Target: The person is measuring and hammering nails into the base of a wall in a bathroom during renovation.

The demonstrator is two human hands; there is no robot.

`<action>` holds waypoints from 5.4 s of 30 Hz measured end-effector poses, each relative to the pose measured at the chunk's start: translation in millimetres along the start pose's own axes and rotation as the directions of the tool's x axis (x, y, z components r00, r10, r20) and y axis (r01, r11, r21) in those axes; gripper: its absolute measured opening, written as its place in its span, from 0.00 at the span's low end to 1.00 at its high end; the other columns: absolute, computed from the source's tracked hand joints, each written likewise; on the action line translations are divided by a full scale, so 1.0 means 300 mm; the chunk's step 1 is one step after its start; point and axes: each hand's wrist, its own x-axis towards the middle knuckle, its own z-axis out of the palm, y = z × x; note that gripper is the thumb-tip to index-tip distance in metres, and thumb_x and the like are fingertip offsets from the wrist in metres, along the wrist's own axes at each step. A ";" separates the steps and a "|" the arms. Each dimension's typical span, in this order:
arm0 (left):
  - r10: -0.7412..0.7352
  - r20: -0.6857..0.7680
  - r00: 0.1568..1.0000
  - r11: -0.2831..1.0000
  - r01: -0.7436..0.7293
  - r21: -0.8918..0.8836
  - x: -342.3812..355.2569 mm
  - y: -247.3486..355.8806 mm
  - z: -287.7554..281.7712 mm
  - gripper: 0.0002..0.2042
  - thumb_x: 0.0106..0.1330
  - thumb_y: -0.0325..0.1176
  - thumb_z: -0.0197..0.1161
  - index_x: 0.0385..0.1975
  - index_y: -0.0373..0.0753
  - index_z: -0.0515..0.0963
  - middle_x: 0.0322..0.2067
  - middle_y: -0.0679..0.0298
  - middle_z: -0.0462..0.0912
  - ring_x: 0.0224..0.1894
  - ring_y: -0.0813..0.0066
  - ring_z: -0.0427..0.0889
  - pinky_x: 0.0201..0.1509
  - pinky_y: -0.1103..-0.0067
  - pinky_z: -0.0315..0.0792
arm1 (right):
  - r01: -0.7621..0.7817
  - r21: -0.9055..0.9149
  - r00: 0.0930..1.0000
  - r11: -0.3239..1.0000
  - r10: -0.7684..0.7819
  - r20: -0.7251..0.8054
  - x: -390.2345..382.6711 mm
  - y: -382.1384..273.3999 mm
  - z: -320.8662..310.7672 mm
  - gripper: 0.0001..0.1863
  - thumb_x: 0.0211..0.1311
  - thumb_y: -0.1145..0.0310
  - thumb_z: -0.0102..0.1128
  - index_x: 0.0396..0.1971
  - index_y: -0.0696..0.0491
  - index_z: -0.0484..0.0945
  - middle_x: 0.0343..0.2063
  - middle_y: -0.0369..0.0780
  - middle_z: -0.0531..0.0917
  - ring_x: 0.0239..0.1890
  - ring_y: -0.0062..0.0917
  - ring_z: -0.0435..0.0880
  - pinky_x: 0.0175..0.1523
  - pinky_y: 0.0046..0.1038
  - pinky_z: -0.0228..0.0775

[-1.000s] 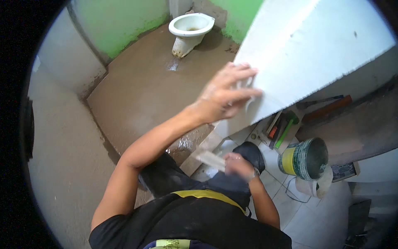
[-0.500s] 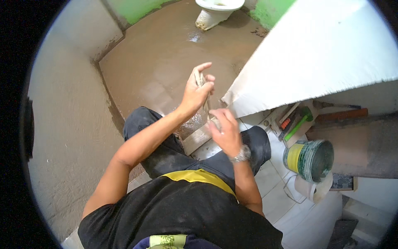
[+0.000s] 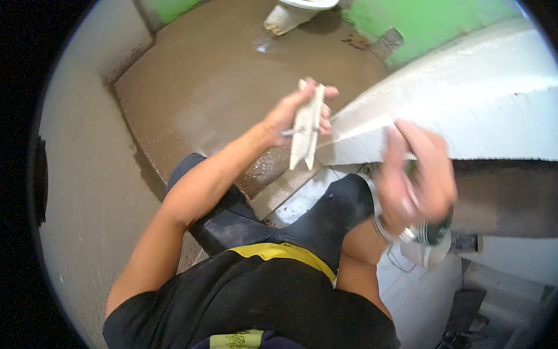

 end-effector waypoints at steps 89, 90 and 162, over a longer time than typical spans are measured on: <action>0.209 0.236 0.949 0.975 -0.184 -0.124 0.001 0.174 -0.122 0.24 0.75 0.50 0.43 0.53 0.34 0.73 0.33 0.59 0.78 0.32 0.72 0.78 0.35 0.78 0.74 | -0.876 0.032 -0.328 -0.482 0.643 0.692 -1.162 0.307 0.512 0.11 0.63 0.74 0.55 0.42 0.62 0.80 0.32 0.47 0.84 0.28 0.30 0.87 0.29 0.28 0.80; 0.207 -0.041 0.977 0.977 -0.209 -0.038 -0.015 0.146 -0.012 0.26 0.76 0.53 0.41 0.51 0.35 0.73 0.28 0.63 0.77 0.26 0.76 0.76 0.29 0.81 0.72 | -0.866 -0.022 -0.431 -0.499 0.722 0.541 -1.258 0.317 0.583 0.12 0.63 0.74 0.55 0.44 0.63 0.79 0.33 0.47 0.84 0.28 0.32 0.86 0.31 0.30 0.82; -0.224 0.060 0.973 0.838 0.161 0.521 -0.065 0.132 0.045 0.37 0.56 0.49 0.66 0.62 0.31 0.68 0.25 0.74 0.62 0.26 0.87 0.61 0.24 0.88 0.55 | -0.374 0.828 0.502 0.418 0.842 -0.199 -0.480 0.583 -0.522 0.06 0.67 0.76 0.59 0.42 0.59 0.77 0.39 0.50 0.85 0.41 0.36 0.87 0.49 0.41 0.84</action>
